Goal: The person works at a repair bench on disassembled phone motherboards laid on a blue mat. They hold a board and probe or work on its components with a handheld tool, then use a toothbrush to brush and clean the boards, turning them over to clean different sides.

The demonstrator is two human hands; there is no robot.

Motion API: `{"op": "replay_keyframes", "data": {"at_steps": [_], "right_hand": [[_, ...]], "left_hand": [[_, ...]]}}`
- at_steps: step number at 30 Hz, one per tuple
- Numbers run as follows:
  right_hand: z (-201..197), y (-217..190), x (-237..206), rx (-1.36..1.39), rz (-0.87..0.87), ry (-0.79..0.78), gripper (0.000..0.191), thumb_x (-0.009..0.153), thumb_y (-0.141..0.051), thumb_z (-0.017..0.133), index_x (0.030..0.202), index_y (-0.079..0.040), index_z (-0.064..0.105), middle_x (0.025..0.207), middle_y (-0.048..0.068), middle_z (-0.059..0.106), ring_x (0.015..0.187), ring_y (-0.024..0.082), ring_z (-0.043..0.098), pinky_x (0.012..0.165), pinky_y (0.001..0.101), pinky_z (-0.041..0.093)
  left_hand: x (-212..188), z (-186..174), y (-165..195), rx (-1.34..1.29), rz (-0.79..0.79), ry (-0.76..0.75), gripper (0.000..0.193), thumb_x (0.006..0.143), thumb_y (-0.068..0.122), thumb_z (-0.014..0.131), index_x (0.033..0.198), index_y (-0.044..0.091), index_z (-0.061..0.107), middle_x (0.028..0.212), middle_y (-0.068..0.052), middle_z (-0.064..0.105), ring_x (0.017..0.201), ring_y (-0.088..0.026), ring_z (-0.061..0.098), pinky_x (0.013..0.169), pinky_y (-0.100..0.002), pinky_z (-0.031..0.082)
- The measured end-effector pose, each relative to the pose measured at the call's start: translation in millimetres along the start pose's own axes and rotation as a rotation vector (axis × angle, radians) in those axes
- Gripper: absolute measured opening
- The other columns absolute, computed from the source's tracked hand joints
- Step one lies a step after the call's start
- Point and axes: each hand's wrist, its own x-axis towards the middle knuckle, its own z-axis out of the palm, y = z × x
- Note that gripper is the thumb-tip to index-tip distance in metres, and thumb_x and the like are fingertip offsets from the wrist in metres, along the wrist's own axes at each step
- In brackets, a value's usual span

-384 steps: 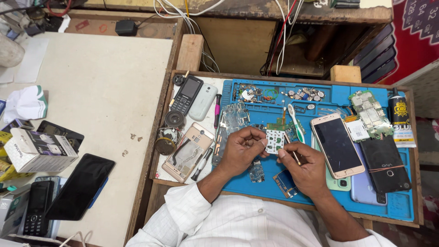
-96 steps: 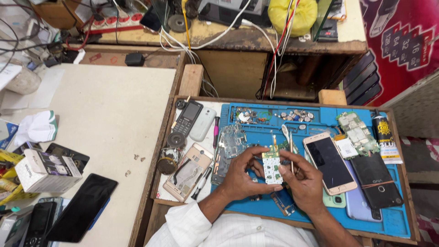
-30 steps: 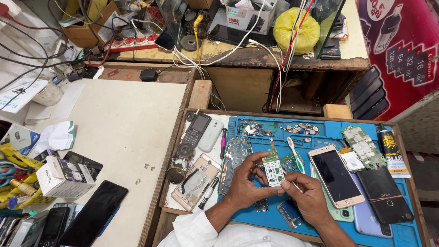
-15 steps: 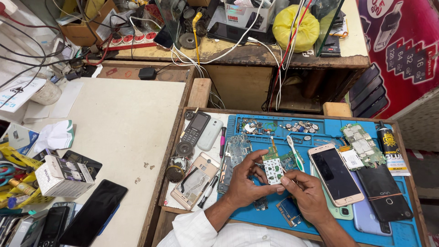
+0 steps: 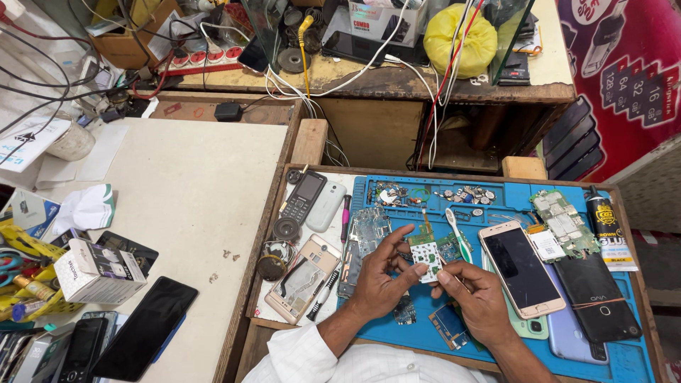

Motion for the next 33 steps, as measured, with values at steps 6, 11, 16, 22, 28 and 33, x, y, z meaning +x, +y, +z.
{"op": "replay_keyframes", "data": {"at_steps": [6, 11, 16, 22, 28, 33], "right_hand": [[2.8, -0.2, 0.0, -0.004, 0.003, -0.009, 0.026, 0.096, -0.020, 0.067, 0.100, 0.004, 0.075, 0.083, 0.012, 0.075, 0.073, 0.014, 0.071, 0.063, 0.0265, 0.055], [6.1, 1.9, 1.1, 0.048, 0.017, -0.034, 0.025, 0.095, -0.017, 0.067, 0.104, 0.005, 0.074, 0.089, 0.013, 0.076, 0.077, 0.015, 0.072, 0.067, 0.0278, 0.060], [6.9, 3.4, 2.6, 0.018, 0.041, -0.020, 0.025, 0.094, -0.015, 0.068, 0.106, 0.006, 0.074, 0.089, 0.014, 0.076, 0.077, 0.016, 0.073, 0.067, 0.0284, 0.060], [7.1, 3.9, 3.0, -0.003, 0.022, -0.022, 0.024, 0.093, -0.014, 0.068, 0.106, 0.006, 0.074, 0.089, 0.014, 0.077, 0.077, 0.016, 0.073, 0.068, 0.0282, 0.061], [7.0, 5.2, 2.2, -0.009, 0.011, -0.017, 0.024, 0.094, -0.014, 0.068, 0.105, 0.007, 0.074, 0.088, 0.013, 0.076, 0.077, 0.016, 0.073, 0.067, 0.0282, 0.060], [6.3, 5.7, 2.4, 0.004, 0.015, -0.014, 0.024, 0.095, -0.014, 0.068, 0.106, 0.007, 0.073, 0.090, 0.014, 0.077, 0.078, 0.015, 0.072, 0.068, 0.0273, 0.060]], "left_hand": [[-2.0, -1.1, -1.6, 0.007, 0.000, -0.005, 0.026, 0.103, 0.018, 0.072, 0.118, -0.002, 0.065, 0.095, -0.010, 0.071, 0.077, -0.008, 0.070, 0.063, -0.022, 0.055], [-1.7, -3.9, -1.3, 0.018, -0.004, 0.008, 0.023, 0.103, 0.018, 0.069, 0.114, -0.001, 0.065, 0.093, -0.008, 0.074, 0.075, -0.009, 0.071, 0.063, -0.023, 0.057], [-0.4, -5.7, -1.7, -0.002, 0.001, 0.005, 0.021, 0.104, 0.019, 0.068, 0.110, 0.000, 0.062, 0.091, -0.007, 0.072, 0.075, -0.008, 0.070, 0.061, -0.021, 0.055], [-1.6, -6.5, -5.0, 0.005, 0.007, 0.004, 0.019, 0.104, 0.020, 0.068, 0.102, 0.003, 0.060, 0.084, -0.005, 0.068, 0.072, -0.008, 0.070, 0.058, -0.021, 0.053], [-2.4, -7.3, -6.2, 0.017, 0.008, 0.000, 0.018, 0.105, 0.018, 0.068, 0.100, 0.003, 0.061, 0.082, -0.005, 0.069, 0.071, -0.008, 0.070, 0.058, -0.022, 0.052], [-2.4, -6.7, -6.0, -0.009, 0.025, 0.005, 0.017, 0.104, 0.017, 0.068, 0.109, 0.002, 0.062, 0.088, -0.006, 0.070, 0.072, -0.008, 0.069, 0.060, -0.022, 0.053]]}}
